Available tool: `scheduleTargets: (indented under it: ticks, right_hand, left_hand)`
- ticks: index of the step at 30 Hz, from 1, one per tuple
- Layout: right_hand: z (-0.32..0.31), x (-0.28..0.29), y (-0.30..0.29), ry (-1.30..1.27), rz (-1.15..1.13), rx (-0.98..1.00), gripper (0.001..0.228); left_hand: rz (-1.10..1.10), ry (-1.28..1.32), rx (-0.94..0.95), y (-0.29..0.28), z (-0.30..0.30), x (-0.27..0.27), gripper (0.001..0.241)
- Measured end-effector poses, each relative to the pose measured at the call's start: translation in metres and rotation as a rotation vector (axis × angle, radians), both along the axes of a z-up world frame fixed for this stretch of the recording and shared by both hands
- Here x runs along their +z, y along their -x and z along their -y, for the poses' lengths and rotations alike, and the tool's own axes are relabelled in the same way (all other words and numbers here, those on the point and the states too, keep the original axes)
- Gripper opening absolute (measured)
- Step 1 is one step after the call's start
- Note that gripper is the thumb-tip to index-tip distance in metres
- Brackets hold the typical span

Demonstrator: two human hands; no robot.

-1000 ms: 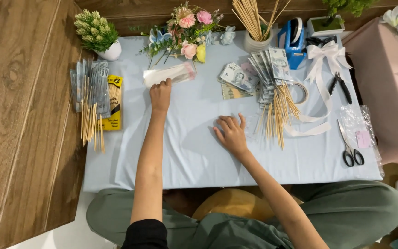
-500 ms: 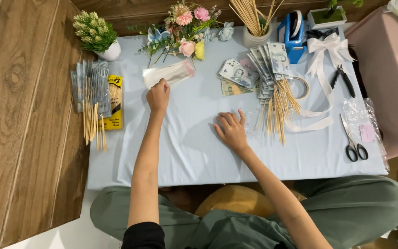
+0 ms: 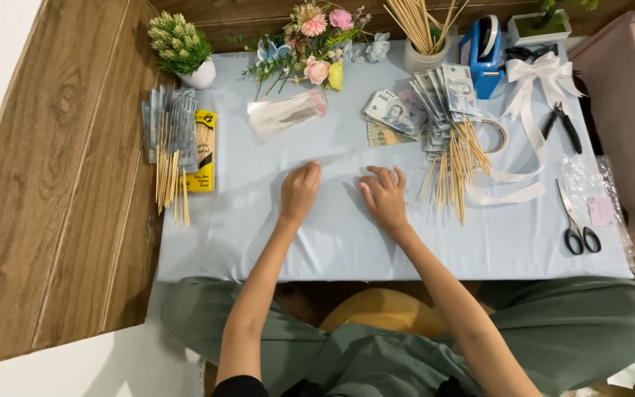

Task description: The person sits cross-legged at a table and wraps paper money in clear plastic sleeves. They insert the bills into the sleeves, fold the edges, and place wooden sticks on top of the wrapped items.

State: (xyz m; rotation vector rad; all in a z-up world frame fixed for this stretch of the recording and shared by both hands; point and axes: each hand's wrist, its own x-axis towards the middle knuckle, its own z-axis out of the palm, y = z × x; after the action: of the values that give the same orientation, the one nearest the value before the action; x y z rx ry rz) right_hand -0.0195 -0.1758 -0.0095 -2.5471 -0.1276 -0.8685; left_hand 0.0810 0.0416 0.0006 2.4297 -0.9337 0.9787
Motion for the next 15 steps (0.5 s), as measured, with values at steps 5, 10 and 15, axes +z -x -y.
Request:
scheduleTargets:
  ticks: [5, 10, 15]
  right_hand:
    - [0.013, -0.003, -0.005, -0.169, -0.095, -0.047, 0.04]
    - [0.014, -0.006, -0.023, -0.259, -0.26, -0.156, 0.045]
    - [0.014, -0.006, -0.04, -0.398, -0.399, -0.208, 0.014]
  left_hand:
    - [0.009, 0.014, -0.036, 0.047, 0.011, 0.008, 0.006]
    - [-0.014, 0.003, -0.054, 0.069, 0.011, 0.011, 0.006]
    - [-0.22, 0.192, 0.025, 0.092, 0.01, 0.03, 0.023]
